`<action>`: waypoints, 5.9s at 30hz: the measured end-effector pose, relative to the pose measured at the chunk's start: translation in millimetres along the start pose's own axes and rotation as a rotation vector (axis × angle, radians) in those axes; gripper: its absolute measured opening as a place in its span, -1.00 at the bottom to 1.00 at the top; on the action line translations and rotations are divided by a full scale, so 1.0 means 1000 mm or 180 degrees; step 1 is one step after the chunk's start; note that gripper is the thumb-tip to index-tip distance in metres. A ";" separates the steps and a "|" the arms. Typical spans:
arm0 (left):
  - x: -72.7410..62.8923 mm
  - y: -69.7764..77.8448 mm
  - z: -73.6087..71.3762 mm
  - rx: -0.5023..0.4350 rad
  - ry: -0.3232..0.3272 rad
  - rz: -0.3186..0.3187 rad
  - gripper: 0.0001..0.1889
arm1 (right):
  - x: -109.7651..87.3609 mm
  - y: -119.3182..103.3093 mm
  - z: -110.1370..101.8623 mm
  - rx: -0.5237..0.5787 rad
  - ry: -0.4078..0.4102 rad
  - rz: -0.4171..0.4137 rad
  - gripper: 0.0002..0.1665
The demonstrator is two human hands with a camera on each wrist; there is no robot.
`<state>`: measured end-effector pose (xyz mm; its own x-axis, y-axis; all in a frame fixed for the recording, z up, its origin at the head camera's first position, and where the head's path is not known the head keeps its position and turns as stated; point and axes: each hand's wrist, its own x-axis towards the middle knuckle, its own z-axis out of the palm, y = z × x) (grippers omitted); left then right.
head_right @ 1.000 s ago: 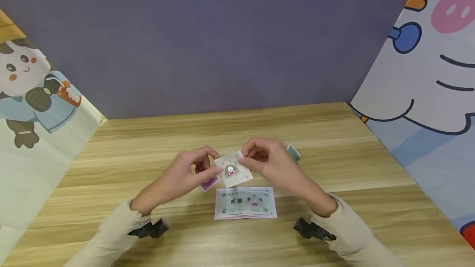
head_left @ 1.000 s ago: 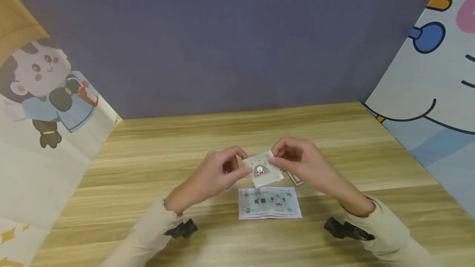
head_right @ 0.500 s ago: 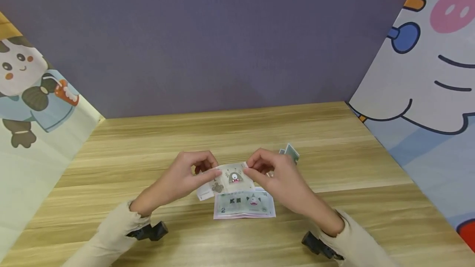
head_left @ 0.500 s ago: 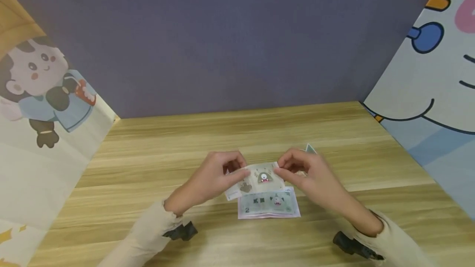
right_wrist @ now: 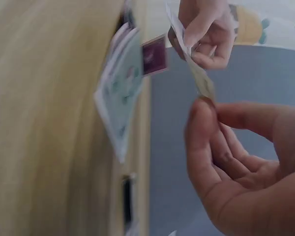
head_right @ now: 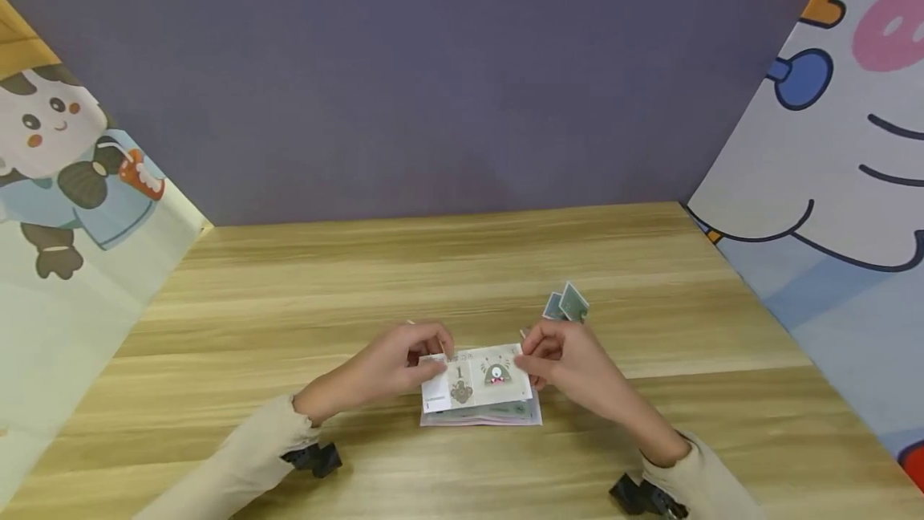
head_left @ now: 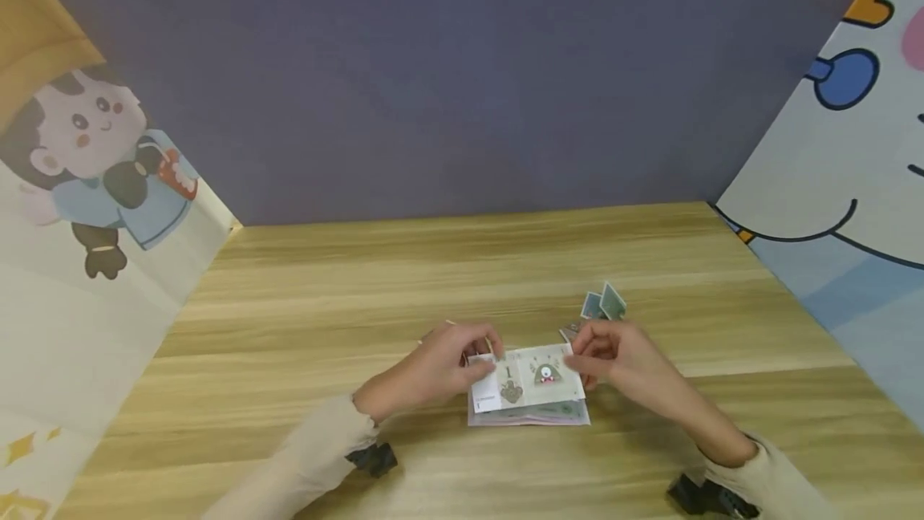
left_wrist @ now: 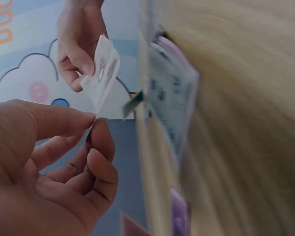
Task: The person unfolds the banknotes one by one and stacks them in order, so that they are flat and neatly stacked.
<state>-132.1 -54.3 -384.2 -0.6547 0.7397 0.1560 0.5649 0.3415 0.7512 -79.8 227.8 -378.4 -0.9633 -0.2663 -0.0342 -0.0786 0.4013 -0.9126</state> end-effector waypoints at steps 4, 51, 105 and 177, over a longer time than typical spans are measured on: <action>0.003 -0.007 0.009 0.0137 -0.0181 -0.0073 -0.87 | 0.003 0.016 -0.001 0.0027 -0.0209 0.0132 -0.76; -0.006 -0.006 0.030 0.0762 -0.0367 0.0224 -0.84 | 0.003 0.045 0.014 -0.0485 -0.0301 0.0103 -0.91; -0.006 -0.019 -0.038 0.0653 0.0533 -0.0152 -0.90 | 0.048 -0.015 0.044 -0.0755 -0.0078 -0.0620 -0.84; 0.003 -0.012 -0.013 -0.1844 0.0584 -0.0310 -0.73 | 0.073 -0.038 0.036 -0.0333 -0.0112 -0.0834 -0.94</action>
<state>-147.5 -63.3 -384.4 -0.7943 0.5915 0.1382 0.1671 -0.0061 0.9859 -137.5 161.2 -360.9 -0.8973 -0.4024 0.1816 -0.3516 0.4027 -0.8451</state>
